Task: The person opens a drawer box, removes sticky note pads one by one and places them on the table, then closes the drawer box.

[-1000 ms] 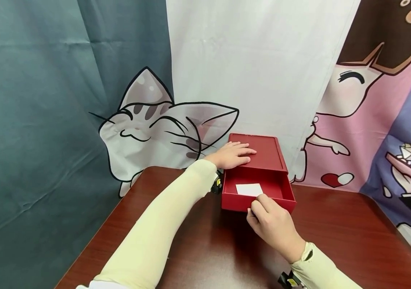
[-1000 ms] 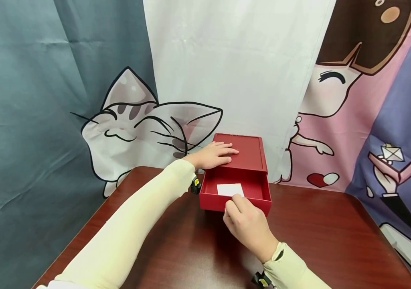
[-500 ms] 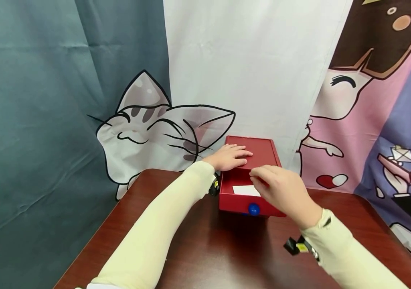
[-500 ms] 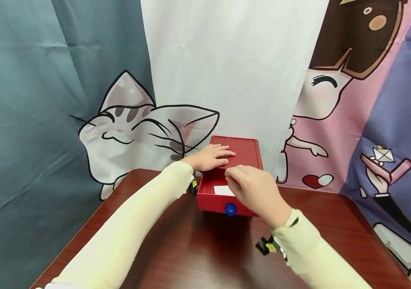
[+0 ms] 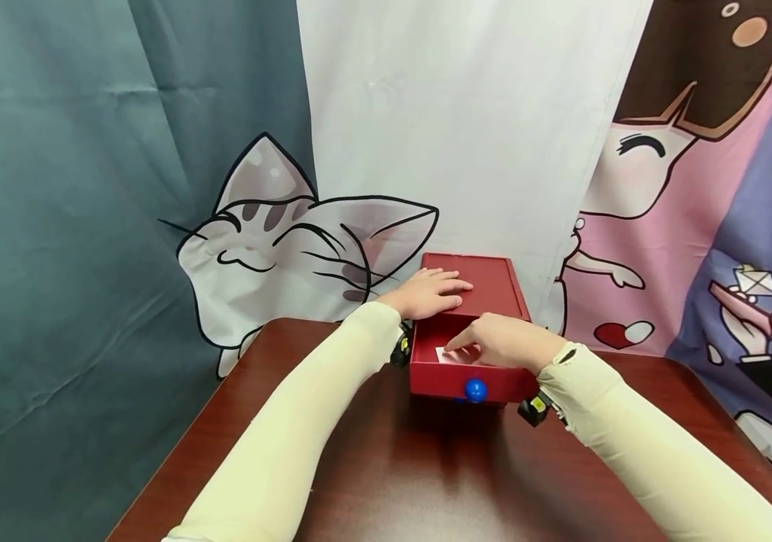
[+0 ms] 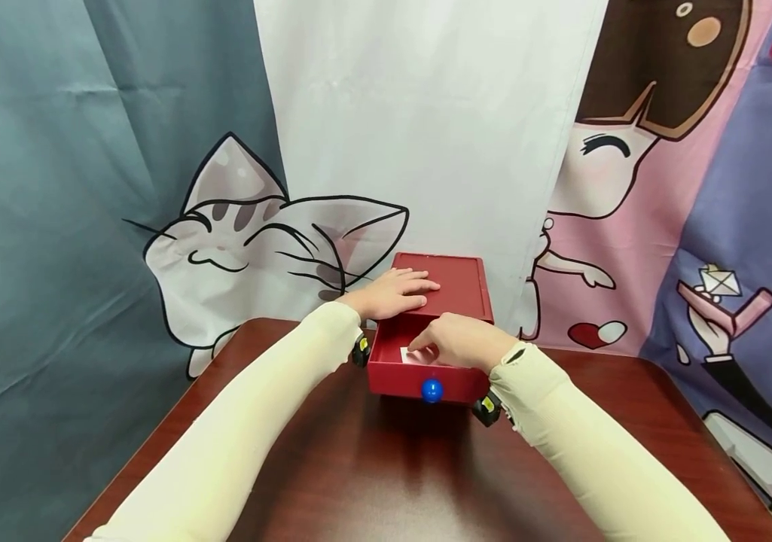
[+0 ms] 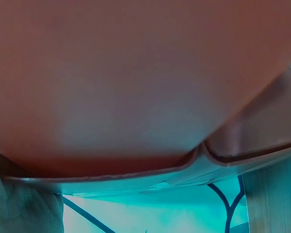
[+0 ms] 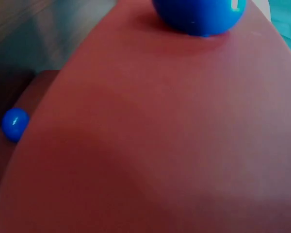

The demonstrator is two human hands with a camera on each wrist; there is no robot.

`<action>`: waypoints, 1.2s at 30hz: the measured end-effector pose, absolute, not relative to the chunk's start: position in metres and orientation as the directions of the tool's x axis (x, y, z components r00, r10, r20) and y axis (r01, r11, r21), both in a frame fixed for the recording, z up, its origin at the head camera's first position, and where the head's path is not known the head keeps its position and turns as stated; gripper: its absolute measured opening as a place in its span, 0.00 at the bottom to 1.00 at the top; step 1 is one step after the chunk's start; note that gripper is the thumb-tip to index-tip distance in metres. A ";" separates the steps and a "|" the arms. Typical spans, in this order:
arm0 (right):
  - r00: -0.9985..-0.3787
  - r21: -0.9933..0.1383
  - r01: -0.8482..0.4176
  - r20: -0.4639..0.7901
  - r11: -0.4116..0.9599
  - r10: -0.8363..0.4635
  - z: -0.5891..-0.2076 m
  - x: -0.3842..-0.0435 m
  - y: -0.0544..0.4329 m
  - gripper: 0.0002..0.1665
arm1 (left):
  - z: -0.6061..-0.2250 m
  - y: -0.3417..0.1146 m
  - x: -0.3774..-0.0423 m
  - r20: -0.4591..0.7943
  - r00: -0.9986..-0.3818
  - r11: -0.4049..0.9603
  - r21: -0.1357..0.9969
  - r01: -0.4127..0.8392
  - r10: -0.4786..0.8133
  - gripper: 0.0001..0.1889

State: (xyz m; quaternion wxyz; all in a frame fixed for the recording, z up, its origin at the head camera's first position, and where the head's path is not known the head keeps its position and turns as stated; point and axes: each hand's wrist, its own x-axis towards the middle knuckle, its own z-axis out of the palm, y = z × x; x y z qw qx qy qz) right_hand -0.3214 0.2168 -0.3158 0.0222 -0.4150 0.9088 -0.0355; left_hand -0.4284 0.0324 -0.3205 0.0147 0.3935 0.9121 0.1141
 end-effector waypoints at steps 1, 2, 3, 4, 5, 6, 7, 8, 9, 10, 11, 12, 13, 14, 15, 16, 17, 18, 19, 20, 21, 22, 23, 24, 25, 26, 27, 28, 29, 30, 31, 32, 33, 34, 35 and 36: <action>-0.653 -0.079 -0.754 -0.015 0.652 -0.757 -0.315 -0.322 0.217 0.21 | -0.319 0.033 -0.429 0.067 -0.689 0.664 0.215 0.716 0.722 0.26; -0.652 -0.072 -0.755 -0.017 0.652 -0.758 -0.314 -0.322 0.217 0.21 | -0.317 0.033 -0.429 0.070 -0.688 0.663 0.211 0.718 0.722 0.26; -0.654 -0.057 -0.754 -0.020 0.654 -0.756 -0.314 -0.323 0.216 0.22 | -0.315 0.033 -0.429 0.074 -0.687 0.663 0.209 0.719 0.723 0.26; -0.654 -0.044 -0.755 -0.022 0.655 -0.756 -0.313 -0.323 0.216 0.23 | -0.314 0.033 -0.429 0.077 -0.688 0.663 0.207 0.719 0.722 0.26; -0.657 -0.032 -0.752 -0.027 0.658 -0.753 -0.313 -0.323 0.215 0.24 | -0.313 0.032 -0.429 0.079 -0.689 0.665 0.203 0.719 0.720 0.26; -0.659 -0.020 -0.751 -0.033 0.660 -0.751 -0.312 -0.322 0.215 0.24 | -0.313 0.032 -0.429 0.079 -0.692 0.668 0.201 0.716 0.718 0.26; -0.661 -0.009 -0.749 -0.036 0.662 -0.749 -0.313 -0.322 0.214 0.25 | -0.314 0.031 -0.429 0.078 -0.694 0.671 0.197 0.714 0.716 0.26; -0.665 -0.002 -0.747 -0.040 0.665 -0.746 -0.313 -0.321 0.214 0.25 | -0.315 0.031 -0.429 0.076 -0.697 0.675 0.198 0.711 0.713 0.26; -0.667 0.002 -0.744 -0.047 0.668 -0.744 -0.314 -0.321 0.213 0.25 | -0.317 0.030 -0.429 0.073 -0.700 0.677 0.197 0.709 0.711 0.26; -0.671 0.002 -0.741 -0.054 0.672 -0.740 -0.314 -0.320 0.213 0.26 | -0.319 0.030 -0.429 0.069 -0.701 0.679 0.198 0.707 0.710 0.26; -0.674 -0.001 -0.737 -0.060 0.675 -0.736 -0.315 -0.319 0.213 0.27 | -0.321 0.030 -0.429 0.065 -0.702 0.680 0.199 0.706 0.710 0.26; -0.680 -0.005 -0.732 -0.066 0.682 -0.730 -0.316 -0.318 0.213 0.28 | -0.322 0.031 -0.429 0.063 -0.701 0.678 0.202 0.706 0.711 0.26; -0.689 -0.012 -0.723 -0.070 0.691 -0.722 -0.316 -0.317 0.214 0.29 | -0.324 0.031 -0.428 0.062 -0.699 0.676 0.204 0.708 0.713 0.26; -0.698 -0.021 -0.713 -0.074 0.701 -0.713 -0.317 -0.315 0.214 0.31 | -0.325 0.032 -0.428 0.062 -0.695 0.673 0.205 0.711 0.716 0.26; -0.705 -0.026 -0.706 -0.074 0.708 -0.705 -0.317 -0.314 0.214 0.31 | -0.326 0.032 -0.428 0.062 -0.693 0.670 0.207 0.713 0.719 0.26; -0.709 -0.031 -0.701 -0.072 0.712 -0.701 -0.318 -0.314 0.215 0.31 | -0.326 0.033 -0.428 0.061 -0.690 0.667 0.208 0.716 0.721 0.26; -0.712 -0.037 -0.699 -0.067 0.714 -0.699 -0.318 -0.313 0.215 0.30 | -0.326 0.033 -0.427 0.062 -0.688 0.665 0.210 0.717 0.723 0.26; -0.706 -0.034 -0.706 -0.053 0.707 -0.707 -0.318 -0.313 0.215 0.28 | -0.326 0.033 -0.427 0.064 -0.687 0.663 0.211 0.718 0.724 0.26; -0.699 -0.025 -0.714 -0.039 0.700 -0.714 -0.318 -0.313 0.215 0.27 | -0.326 0.033 -0.427 0.067 -0.687 0.662 0.213 0.719 0.724 0.26; -0.690 -0.014 -0.723 -0.025 0.691 -0.723 -0.318 -0.313 0.215 0.25 | -0.325 0.033 -0.427 0.071 -0.687 0.662 0.212 0.719 0.724 0.26; -0.680 -0.002 -0.733 -0.010 0.680 -0.733 -0.319 -0.314 0.215 0.23 | -0.324 0.033 -0.427 0.073 -0.688 0.662 0.213 0.718 0.723 0.26; -0.669 0.009 -0.743 0.003 0.669 -0.743 -0.319 -0.315 0.216 0.22 | -0.323 0.033 -0.426 0.074 -0.688 0.662 0.214 0.718 0.722 0.26; -0.658 0.020 -0.752 0.015 0.658 -0.753 -0.319 -0.315 0.216 0.21 | -0.323 0.033 -0.426 0.076 -0.688 0.662 0.214 0.719 0.722 0.26; -0.649 0.029 -0.760 0.027 0.649 -0.760 -0.320 -0.316 0.217 0.20 | -0.322 0.033 -0.426 0.076 -0.689 0.663 0.211 0.718 0.721 0.26; -0.647 0.029 -0.761 0.030 0.648 -0.762 -0.320 -0.317 0.217 0.19 | -0.322 0.032 -0.426 0.075 -0.689 0.664 0.209 0.718 0.721 0.26; -0.642 0.025 -0.766 0.036 0.643 -0.766 -0.320 -0.317 0.218 0.18 | -0.322 0.032 -0.426 0.072 -0.689 0.665 0.208 0.718 0.721 0.26; -0.639 0.020 -0.768 0.041 0.640 -0.768 -0.321 -0.318 0.218 0.17 | -0.322 0.032 -0.426 0.070 -0.688 0.664 0.207 0.718 0.722 0.26; -0.637 0.017 -0.770 0.044 0.638 -0.769 -0.321 -0.318 0.218 0.17 | -0.322 0.032 -0.426 0.069 -0.687 0.663 0.208 0.719 0.723 0.26; -0.637 0.014 -0.770 0.048 0.638 -0.769 -0.321 -0.318 0.219 0.17 | -0.322 0.032 -0.425 0.069 -0.686 0.662 0.207 0.720 0.724 0.26; -0.639 0.011 -0.768 0.050 0.640 -0.768 -0.321 -0.318 0.219 0.17 | -0.321 0.032 -0.425 0.069 -0.685 0.662 0.207 0.721 0.725 0.26; -0.644 0.008 -0.764 0.050 0.645 -0.764 -0.321 -0.317 0.220 0.17 | -0.321 0.031 -0.425 0.071 -0.684 0.660 0.208 0.722 0.726 0.26; -0.649 0.002 -0.760 0.050 0.650 -0.759 -0.321 -0.317 0.220 0.18 | -0.321 0.031 -0.425 0.072 -0.684 0.659 0.211 0.722 0.726 0.26; -0.654 -0.003 -0.756 0.049 0.655 -0.755 -0.320 -0.317 0.220 0.18 | -0.321 0.031 -0.425 0.073 -0.684 0.659 0.212 0.721 0.725 0.26; -0.656 -0.007 -0.754 0.050 0.657 -0.753 -0.319 -0.316 0.221 0.18 | -0.321 0.031 -0.425 0.073 -0.686 0.661 0.213 0.720 0.724 0.26; -0.657 -0.014 -0.754 0.051 0.657 -0.752 -0.318 -0.316 0.222 0.19 | -0.322 0.031 -0.426 0.072 -0.688 0.663 0.213 0.718 0.722 0.26; -0.654 -0.022 -0.756 0.054 0.654 -0.755 -0.317 -0.315 0.222 0.19 | -0.322 0.031 -0.426 0.072 -0.690 0.665 0.213 0.716 0.720 0.26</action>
